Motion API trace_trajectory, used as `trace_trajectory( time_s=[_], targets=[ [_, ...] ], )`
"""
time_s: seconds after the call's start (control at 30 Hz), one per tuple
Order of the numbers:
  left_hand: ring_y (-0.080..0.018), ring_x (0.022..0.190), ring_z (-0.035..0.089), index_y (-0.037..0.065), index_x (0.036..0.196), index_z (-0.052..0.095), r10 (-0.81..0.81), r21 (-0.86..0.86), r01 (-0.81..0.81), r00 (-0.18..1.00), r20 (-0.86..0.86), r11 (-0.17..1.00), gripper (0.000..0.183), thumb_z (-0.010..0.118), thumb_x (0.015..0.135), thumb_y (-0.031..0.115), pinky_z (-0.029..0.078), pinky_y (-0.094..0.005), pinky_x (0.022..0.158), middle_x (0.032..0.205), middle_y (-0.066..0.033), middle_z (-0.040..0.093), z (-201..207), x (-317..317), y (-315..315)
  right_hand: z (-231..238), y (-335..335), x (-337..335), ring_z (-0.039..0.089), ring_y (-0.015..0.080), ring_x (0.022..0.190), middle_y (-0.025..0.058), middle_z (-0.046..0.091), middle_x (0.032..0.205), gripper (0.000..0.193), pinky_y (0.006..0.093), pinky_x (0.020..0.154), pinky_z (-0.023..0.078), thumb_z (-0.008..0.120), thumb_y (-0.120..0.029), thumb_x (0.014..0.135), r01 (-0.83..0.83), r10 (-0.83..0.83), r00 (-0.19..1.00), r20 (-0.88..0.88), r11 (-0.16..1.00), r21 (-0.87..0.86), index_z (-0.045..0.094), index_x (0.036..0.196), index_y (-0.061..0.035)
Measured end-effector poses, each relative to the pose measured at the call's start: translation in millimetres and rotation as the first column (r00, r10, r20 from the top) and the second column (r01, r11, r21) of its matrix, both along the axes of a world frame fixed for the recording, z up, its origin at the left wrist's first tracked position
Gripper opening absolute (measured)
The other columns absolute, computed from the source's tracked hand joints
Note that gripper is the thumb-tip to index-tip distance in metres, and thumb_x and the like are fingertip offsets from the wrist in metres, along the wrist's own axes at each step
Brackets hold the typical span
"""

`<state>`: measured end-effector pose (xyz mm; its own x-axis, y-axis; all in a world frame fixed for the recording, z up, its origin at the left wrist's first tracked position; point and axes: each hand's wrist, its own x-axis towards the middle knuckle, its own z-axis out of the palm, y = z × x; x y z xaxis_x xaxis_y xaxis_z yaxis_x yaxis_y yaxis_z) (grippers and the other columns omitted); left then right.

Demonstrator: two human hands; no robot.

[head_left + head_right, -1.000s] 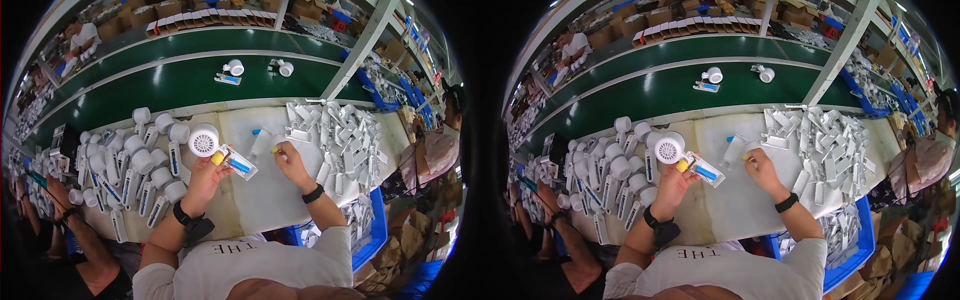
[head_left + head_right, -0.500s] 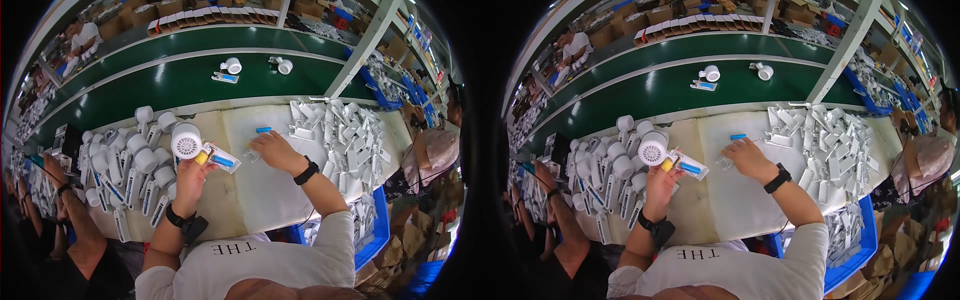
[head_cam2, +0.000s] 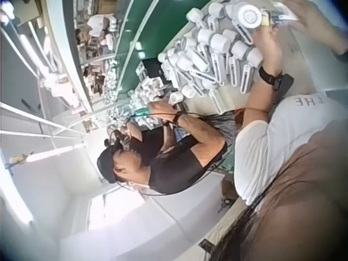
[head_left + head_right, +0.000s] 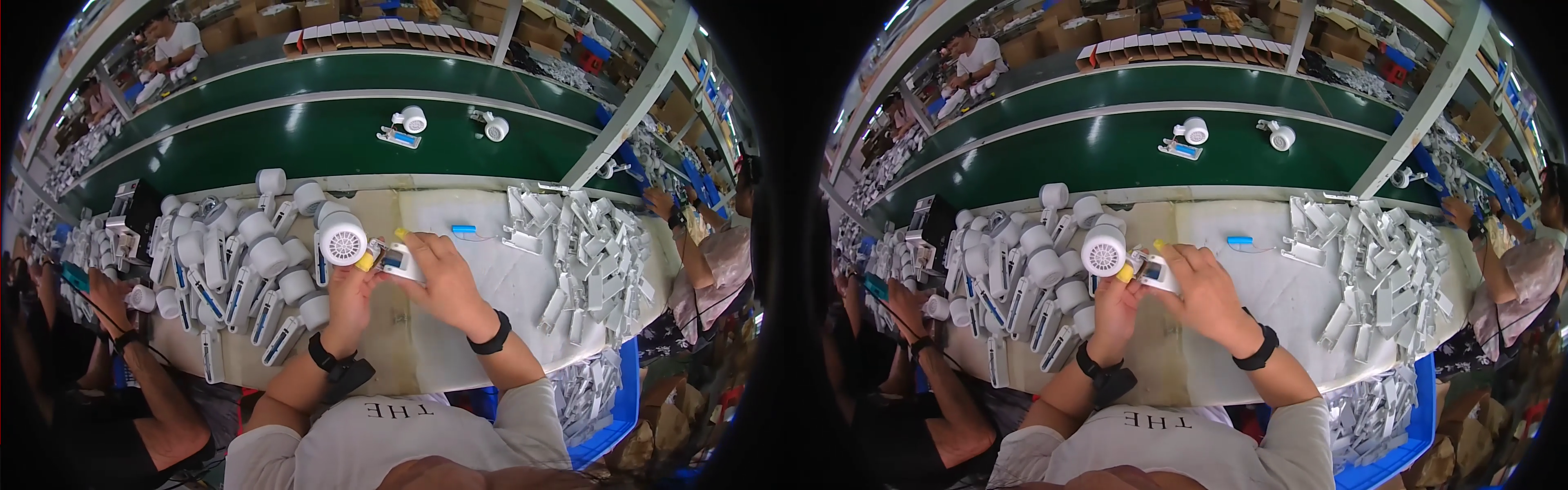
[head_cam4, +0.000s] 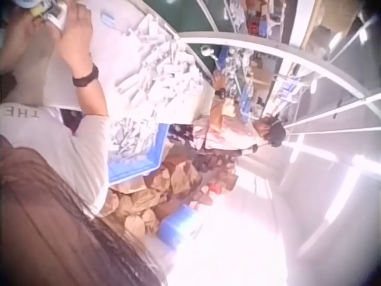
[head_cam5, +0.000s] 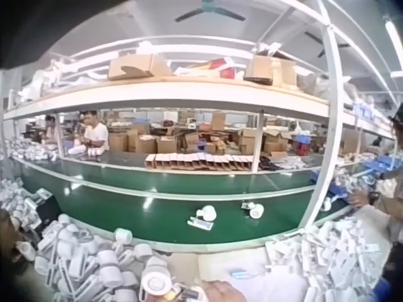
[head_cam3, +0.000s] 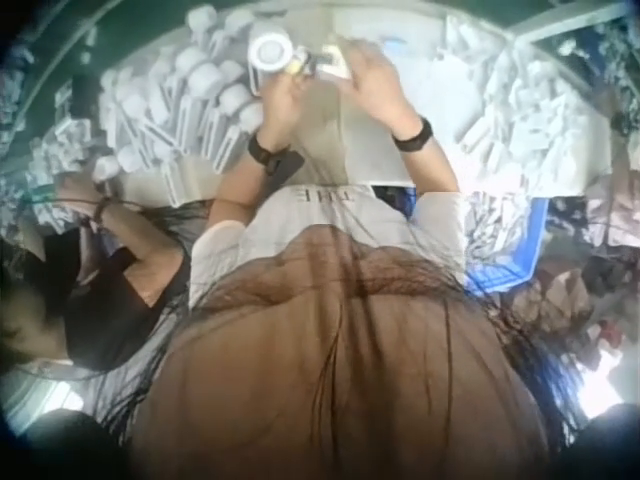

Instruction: Assembling the plastic housing and internal components of small handheld electric fans on a production line.

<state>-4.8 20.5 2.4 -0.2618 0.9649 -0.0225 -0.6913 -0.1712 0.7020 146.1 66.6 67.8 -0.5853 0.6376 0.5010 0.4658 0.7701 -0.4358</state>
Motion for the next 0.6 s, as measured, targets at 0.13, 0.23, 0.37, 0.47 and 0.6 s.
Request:
trace_trajectory(
  time_s=[0.13, 0.23, 0.37, 0.47, 0.6],
  targets=[
    [-0.0166, 0.1, 0.056, 0.005, 0.12, 0.046, 0.033, 0.025, -0.034, 0.999, 0.026, 0.999, 0.031, 0.049, 0.09, 0.012, 0.046, -0.0306, 0.082, 0.118, -0.008, 0.054, -6, 2, -4, -1, -9, -16, 0.048, 0.0281, 0.087, 0.0106, 0.051, 0.122, 0.063, 0.0346, 0.08, 0.042, 0.069, -0.009, 0.061, 0.031, -0.031, 1.0, -0.007, 0.999, 0.022, 0.048, 0.12, -0.0026],
    [-0.017, 0.102, 0.055, 0.005, 0.121, 0.046, 0.055, 0.086, -0.06, 0.997, 0.061, 0.994, 0.032, 0.049, 0.09, 0.012, 0.045, -0.0315, 0.085, 0.116, -0.0076, 0.055, -14, -1, -4, -4, -16, -25, 0.048, 0.0277, 0.087, 0.0098, 0.051, 0.123, 0.065, 0.0339, 0.081, 0.042, 0.07, -0.008, 0.06, 0.078, -0.078, 0.997, -0.008, 0.995, 0.058, 0.047, 0.121, -0.0033],
    [-0.0167, 0.102, 0.055, 0.005, 0.121, 0.046, 0.019, 0.126, -0.032, 0.995, 0.102, 0.992, 0.032, 0.049, 0.09, 0.013, 0.045, -0.032, 0.084, 0.116, -0.0072, 0.055, -3, -3, -9, -2, -16, -27, 0.048, 0.0271, 0.086, 0.0095, 0.051, 0.124, 0.067, 0.0335, 0.081, 0.041, 0.07, -0.006, 0.059, 0.059, -0.058, 0.998, -0.019, 0.997, 0.047, 0.047, 0.122, -0.0041],
    [-0.0157, 0.098, 0.055, 0.005, 0.119, 0.047, -0.016, 0.038, 0.01, 0.984, 0.176, 0.999, 0.031, 0.049, 0.09, 0.013, 0.045, -0.0316, 0.081, 0.113, -0.0057, 0.056, 12, -1, -12, -1, -14, -25, 0.05, 0.0272, 0.092, 0.0095, 0.051, 0.124, 0.069, 0.0332, 0.081, 0.042, 0.071, -0.005, 0.058, 0.077, -0.079, 0.997, 0.015, 0.992, 0.096, 0.047, 0.122, -0.0048],
    [-0.0152, 0.097, 0.056, 0.005, 0.121, 0.046, 0.027, 0.077, -0.039, 0.989, 0.148, 0.996, 0.034, 0.053, 0.087, 0.012, 0.045, -0.0292, 0.079, 0.112, -0.0055, 0.056, 1, 2, -9, -3, -16, -31, 0.051, 0.0309, 0.104, 0.0115, 0.051, 0.123, 0.068, 0.0373, 0.087, 0.042, 0.07, -0.006, 0.059, 0.06, -0.062, 0.998, 0.01, 0.991, 0.117, 0.046, 0.123, -0.0044]
  ],
)
